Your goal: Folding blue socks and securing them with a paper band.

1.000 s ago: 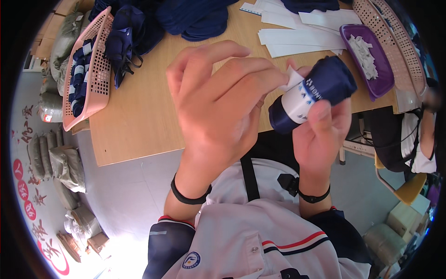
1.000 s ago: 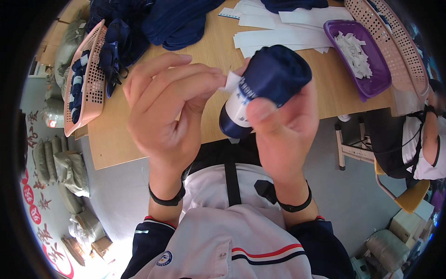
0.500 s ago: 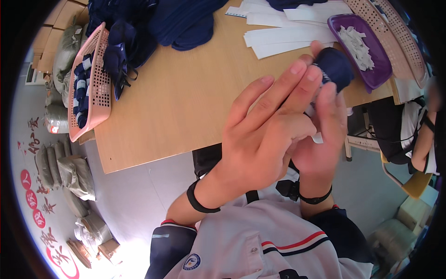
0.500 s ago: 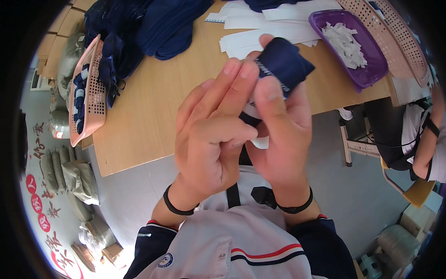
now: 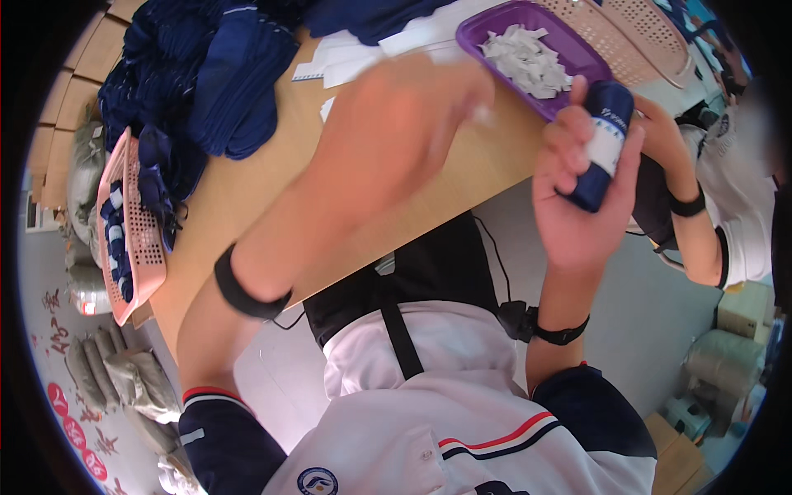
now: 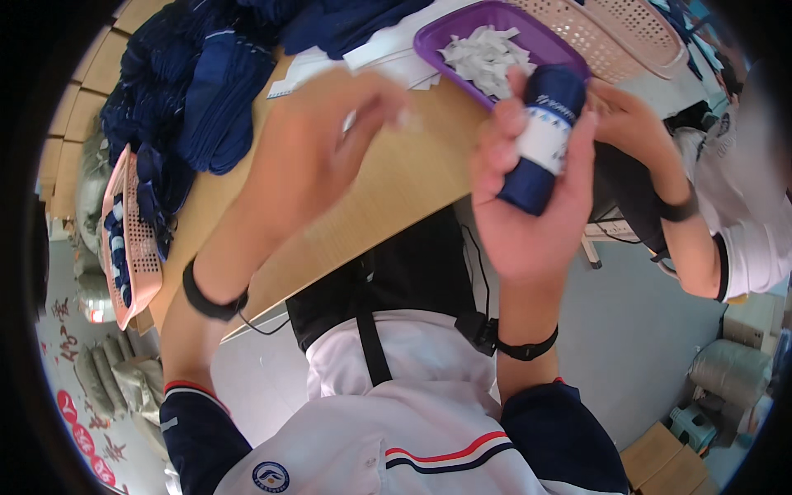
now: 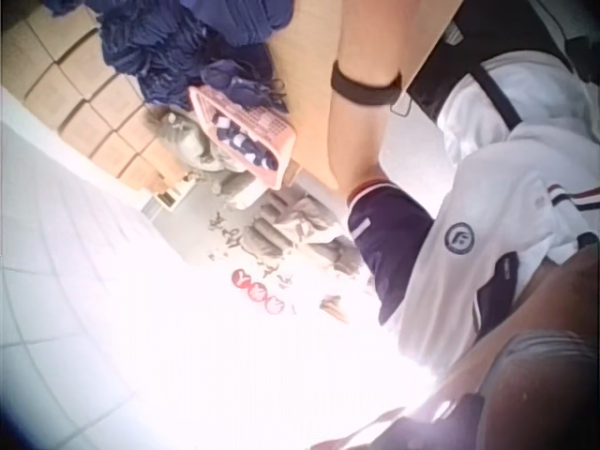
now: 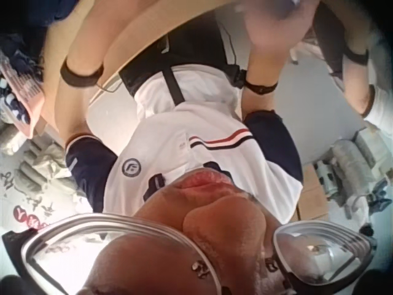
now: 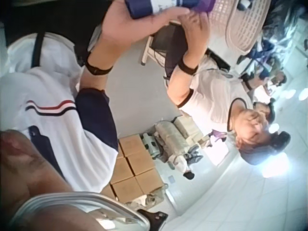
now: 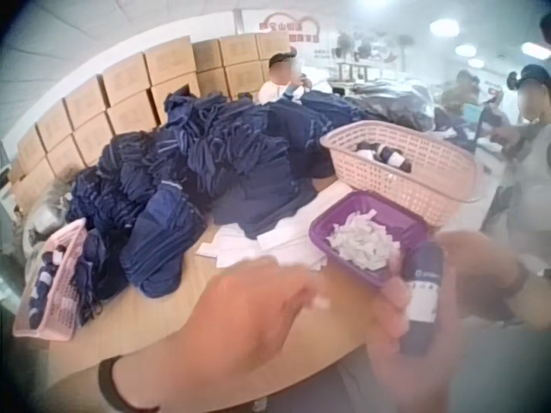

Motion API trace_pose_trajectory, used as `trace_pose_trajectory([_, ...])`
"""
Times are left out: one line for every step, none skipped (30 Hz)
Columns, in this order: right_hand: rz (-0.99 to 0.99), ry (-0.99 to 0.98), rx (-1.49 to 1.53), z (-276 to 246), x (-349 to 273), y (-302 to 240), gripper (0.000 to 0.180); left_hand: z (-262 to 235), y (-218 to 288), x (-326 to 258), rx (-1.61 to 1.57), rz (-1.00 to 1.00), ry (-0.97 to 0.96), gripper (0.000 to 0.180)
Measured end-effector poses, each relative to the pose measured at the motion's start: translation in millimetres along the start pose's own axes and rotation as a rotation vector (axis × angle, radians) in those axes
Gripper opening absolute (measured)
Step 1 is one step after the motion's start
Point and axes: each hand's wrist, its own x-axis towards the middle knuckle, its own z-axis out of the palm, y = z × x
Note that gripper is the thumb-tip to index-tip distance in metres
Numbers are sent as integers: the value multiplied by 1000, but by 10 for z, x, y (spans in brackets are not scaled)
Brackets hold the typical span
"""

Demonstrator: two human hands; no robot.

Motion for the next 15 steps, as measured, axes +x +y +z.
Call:
trace_pose_trajectory([-9, -9, -6, 30, -25, 0, 63, 7, 19, 272, -31, -75, 39, 23])
trace_pose_trajectory([18, -30, -34, 38, -42, 49, 64, 137, -98, 455, -33, -65, 45, 23])
trace_pose_trajectory([55, -51, -55, 55, -60, 125, 67, 295, -259, 572, 2, 28, 80, 25])
trace_pose_trajectory([58, 18, -64, 107, -100, 138, 67, 427, -322, 669, 21, 131, 115, 27])
trace_pose_trajectory([58, 15, -68, 119, -128, 136, 67, 435, -271, 695, 21, 134, 119, 27])
trace_pose_trajectory([94, 42, -80, 147, -155, 106, 66, 410, -156, 725, -114, 115, 171, 29])
trace_pose_trajectory([132, 67, -91, 176, -177, 84, 65, 363, -46, 722, -247, 94, 222, 31])
trace_pose_trajectory([153, -7, -83, 105, -212, 79, 62, 302, 31, 671, -251, 105, 228, 31])
trace_pose_trajectory([154, -16, -86, 59, -205, 53, 62, 165, 99, 540, -228, 264, 186, 31])
trace_pose_trajectory([190, -29, -89, 63, -247, 112, 62, 12, 177, 375, -203, 419, 145, 32])
trace_pose_trajectory([223, -34, -96, 62, -344, 211, 62, -73, 244, 226, -183, 574, 102, 32])
trace_pose_trajectory([257, -41, -102, 40, -373, 287, 63, -134, 315, 100, -183, 575, 111, 32])
trace_pose_trajectory([289, -52, -106, 45, -390, 384, 65, -219, 404, -25, -71, 587, 90, 32])
trace_pose_trajectory([326, -61, -109, -1, -395, 498, 67, -253, 431, -146, 42, 593, 68, 32])
trace_pose_trajectory([362, -71, -113, -44, -418, 591, 70, -278, 429, -240, 47, 593, 77, 32])
